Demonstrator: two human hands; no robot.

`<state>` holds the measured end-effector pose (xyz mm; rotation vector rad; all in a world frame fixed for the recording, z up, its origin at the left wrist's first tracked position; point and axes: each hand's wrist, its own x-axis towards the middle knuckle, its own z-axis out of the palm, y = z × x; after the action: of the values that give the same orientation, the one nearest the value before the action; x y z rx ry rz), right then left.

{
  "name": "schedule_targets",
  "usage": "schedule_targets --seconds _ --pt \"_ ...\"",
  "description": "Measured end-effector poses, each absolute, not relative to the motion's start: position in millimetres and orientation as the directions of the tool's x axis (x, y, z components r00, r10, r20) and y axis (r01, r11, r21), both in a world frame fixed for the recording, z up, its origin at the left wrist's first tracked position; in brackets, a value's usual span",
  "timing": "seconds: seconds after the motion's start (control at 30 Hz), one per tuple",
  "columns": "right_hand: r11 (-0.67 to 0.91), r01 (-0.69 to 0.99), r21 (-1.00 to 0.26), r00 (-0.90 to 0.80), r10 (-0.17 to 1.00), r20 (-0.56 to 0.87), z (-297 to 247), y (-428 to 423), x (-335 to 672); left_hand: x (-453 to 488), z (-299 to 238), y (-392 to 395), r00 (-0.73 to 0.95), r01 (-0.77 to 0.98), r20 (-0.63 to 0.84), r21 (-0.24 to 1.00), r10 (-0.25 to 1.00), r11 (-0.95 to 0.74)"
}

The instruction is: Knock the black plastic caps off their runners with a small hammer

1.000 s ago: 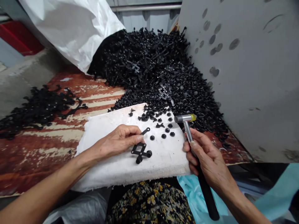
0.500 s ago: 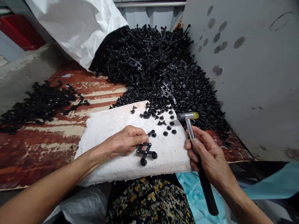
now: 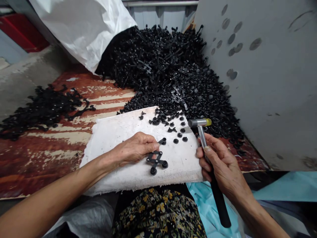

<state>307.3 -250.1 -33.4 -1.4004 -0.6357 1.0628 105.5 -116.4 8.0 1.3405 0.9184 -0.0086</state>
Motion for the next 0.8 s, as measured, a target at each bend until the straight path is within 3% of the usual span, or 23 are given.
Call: schedule_targets --seconds 0.2,0.5,0.57,0.67,0.8 --pt "-0.146 -0.217 -0.965 0.435 0.870 -0.230 -33.6 -250.5 307.2 107.5 11.5 -117.8 0.647 0.550 -0.576 0.806 0.500 0.216" --pt "-0.142 -0.177 -0.974 0.417 0.885 -0.205 -32.7 -250.9 308.8 104.5 4.7 -110.3 0.659 0.644 -0.479 0.758 0.580 -0.106" --pt "-0.137 -0.091 -0.986 0.409 0.898 -0.163 -32.1 -253.9 310.4 104.4 4.4 -107.9 0.667 0.649 -0.477 0.749 0.572 -0.132" --pt "-0.089 0.172 -0.981 0.392 0.920 -0.015 -30.7 -259.8 311.7 105.3 5.0 -106.0 0.673 0.660 -0.473 0.731 0.569 -0.172" --pt "0.088 0.535 -0.840 0.222 0.945 0.240 -27.5 -263.3 309.9 107.5 6.9 -105.0 0.675 0.670 -0.473 0.715 0.566 -0.202"
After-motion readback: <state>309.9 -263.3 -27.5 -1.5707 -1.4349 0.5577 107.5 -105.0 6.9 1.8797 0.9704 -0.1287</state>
